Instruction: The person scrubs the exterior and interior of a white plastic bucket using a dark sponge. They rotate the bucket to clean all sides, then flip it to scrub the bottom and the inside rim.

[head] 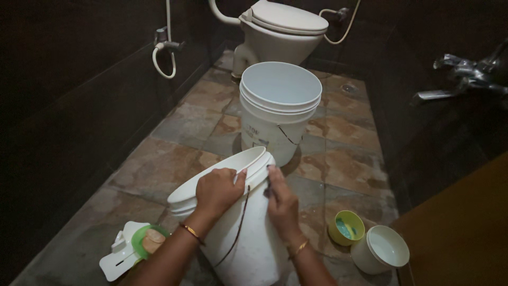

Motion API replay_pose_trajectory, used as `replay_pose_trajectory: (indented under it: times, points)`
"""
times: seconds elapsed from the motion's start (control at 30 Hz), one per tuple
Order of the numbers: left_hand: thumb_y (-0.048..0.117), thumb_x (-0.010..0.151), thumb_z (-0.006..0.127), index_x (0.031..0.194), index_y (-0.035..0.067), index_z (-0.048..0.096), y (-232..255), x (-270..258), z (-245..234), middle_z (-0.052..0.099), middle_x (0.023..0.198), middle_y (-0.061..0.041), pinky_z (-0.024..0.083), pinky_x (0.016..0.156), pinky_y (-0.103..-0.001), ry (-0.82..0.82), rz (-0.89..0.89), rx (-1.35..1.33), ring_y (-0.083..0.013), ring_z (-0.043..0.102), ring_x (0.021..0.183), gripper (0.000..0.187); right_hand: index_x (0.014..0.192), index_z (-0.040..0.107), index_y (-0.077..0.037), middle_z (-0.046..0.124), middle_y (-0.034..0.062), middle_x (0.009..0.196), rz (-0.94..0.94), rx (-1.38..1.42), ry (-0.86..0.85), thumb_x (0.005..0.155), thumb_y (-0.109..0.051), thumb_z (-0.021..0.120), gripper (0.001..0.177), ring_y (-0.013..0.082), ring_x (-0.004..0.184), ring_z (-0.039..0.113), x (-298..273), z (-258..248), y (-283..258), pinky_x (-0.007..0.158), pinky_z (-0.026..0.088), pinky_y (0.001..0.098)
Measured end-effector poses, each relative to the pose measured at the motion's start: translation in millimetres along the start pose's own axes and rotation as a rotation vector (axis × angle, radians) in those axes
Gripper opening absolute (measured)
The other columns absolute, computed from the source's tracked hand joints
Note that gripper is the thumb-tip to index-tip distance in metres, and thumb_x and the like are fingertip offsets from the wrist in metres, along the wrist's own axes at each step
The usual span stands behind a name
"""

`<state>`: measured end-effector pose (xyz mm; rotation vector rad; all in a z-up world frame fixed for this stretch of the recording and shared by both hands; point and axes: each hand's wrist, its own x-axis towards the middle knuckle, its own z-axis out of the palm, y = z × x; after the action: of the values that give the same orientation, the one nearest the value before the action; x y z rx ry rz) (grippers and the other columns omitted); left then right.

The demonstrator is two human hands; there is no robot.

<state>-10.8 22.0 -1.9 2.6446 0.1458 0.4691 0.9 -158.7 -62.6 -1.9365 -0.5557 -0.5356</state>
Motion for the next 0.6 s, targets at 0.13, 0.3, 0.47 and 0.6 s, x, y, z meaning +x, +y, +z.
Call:
replay_pose_trajectory:
  times: [0.13, 0.3, 0.47, 0.6]
  points:
    - [0.05, 0.093, 0.054, 0.077, 0.008, 0.077, 6.0, -5.7, -0.8, 0.071, 0.069, -0.02, 0.056, 0.065, -0.052, 0.007, 0.005, -0.001, -0.0403, 0.071, 0.067, 0.051, 0.144, 0.056, -0.005, 0.06, 0.0186, 0.147, -0.064, 0.001, -0.01, 0.095, -0.001, 0.052, 0.05, 0.0343, 0.129, 0.061, -25.6, -1.2, -32.3, 0.106, 0.05, 0.0395]
    - [0.058, 0.08, 0.067, 0.08, 0.006, 0.072, 27.4, -23.6, -2.4, 0.071, 0.073, -0.02, 0.056, 0.065, -0.051, 0.034, 0.126, 0.018, -0.0395, 0.072, 0.071, 0.053, 0.142, 0.056, -0.002, 0.062, 0.0213, 0.143, -0.059, 0.003, 0.033, 0.097, -0.007, 0.056, 0.045, 0.0356, 0.134, 0.06, -13.2, -17.4, -34.3, 0.111, 0.047, 0.0401]
    - [0.053, 0.061, 0.084, 0.096, 0.004, 0.06, 36.5, -41.2, -20.6, 0.072, 0.082, -0.019, 0.057, 0.069, -0.05, -0.196, 0.248, -0.021, -0.0403, 0.071, 0.078, 0.065, 0.145, 0.055, -0.003, 0.061, 0.0204, 0.144, -0.007, 0.029, -0.018, 0.096, -0.01, 0.059, 0.049, 0.0332, 0.134, 0.059, -15.6, -32.9, -18.4, 0.11, 0.046, 0.0392]
    - [0.048, 0.066, 0.089, 0.1, 0.005, 0.057, 51.7, -66.7, -15.0, 0.072, 0.085, -0.02, 0.056, 0.071, -0.05, -0.223, 0.209, -0.063, -0.0408, 0.071, 0.081, 0.064, 0.142, 0.06, -0.004, 0.065, 0.0154, 0.142, 0.092, 0.12, 0.031, 0.095, -0.011, 0.063, 0.047, 0.0252, 0.131, 0.063, -32.2, -40.9, -5.1, 0.107, 0.048, 0.035]
